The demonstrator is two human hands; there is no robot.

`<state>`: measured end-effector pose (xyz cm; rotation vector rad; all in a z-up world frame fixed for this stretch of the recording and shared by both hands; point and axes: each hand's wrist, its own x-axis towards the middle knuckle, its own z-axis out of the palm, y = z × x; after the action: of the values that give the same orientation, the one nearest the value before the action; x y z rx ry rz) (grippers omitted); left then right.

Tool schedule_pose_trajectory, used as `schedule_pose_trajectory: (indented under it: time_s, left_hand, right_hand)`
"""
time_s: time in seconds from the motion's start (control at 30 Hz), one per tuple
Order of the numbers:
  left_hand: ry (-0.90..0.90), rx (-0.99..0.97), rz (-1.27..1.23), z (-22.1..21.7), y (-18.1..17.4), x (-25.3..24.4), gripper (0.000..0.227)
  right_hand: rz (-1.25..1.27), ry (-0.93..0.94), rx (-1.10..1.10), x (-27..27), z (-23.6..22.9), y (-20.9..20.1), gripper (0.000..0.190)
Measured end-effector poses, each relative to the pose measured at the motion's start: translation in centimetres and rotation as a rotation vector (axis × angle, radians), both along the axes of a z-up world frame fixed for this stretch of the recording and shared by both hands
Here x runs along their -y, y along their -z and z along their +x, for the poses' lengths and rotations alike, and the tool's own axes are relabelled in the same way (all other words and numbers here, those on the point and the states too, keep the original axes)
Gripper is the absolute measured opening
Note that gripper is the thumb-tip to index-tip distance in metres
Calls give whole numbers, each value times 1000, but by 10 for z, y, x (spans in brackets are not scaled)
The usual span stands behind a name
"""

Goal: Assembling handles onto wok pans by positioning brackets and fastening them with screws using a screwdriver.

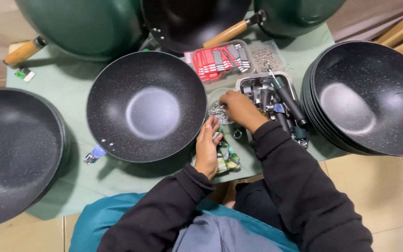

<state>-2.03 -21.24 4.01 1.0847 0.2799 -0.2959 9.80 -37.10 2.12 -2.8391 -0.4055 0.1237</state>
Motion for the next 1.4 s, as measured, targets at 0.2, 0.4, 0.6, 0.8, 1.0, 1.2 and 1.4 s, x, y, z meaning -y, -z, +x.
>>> schedule_pose_trajectory:
  time_s: [0.2,0.4,0.6,0.8,1.0,1.2,1.4]
  left_hand:
    - [-37,35,14,10,0,21,58]
    - [-58,40,19,9,0,22,58]
    - [-85,43,18,10,8,23,59]
    - [-71,20,-84,18,3,24,63]
    - [-74,-36,-160,31,2,25,71]
    - [-69,-56,-180,34,-8,24,75]
    - [-68,-63,-192,34,-19,27,76]
  right_hand:
    - [-82,-57,51,-5,4,21,17]
    - [-138,-82,131,-13,-2,26,16]
    - [-156,-75,128,-5,10,54,13]
    - [115,-15,35,-3,19,30,11]
    - [352,143,50,12,24,-10,9]
    - [388,181,6,24,24,-14,9]
    - [3,3,57,19,30,1,5]
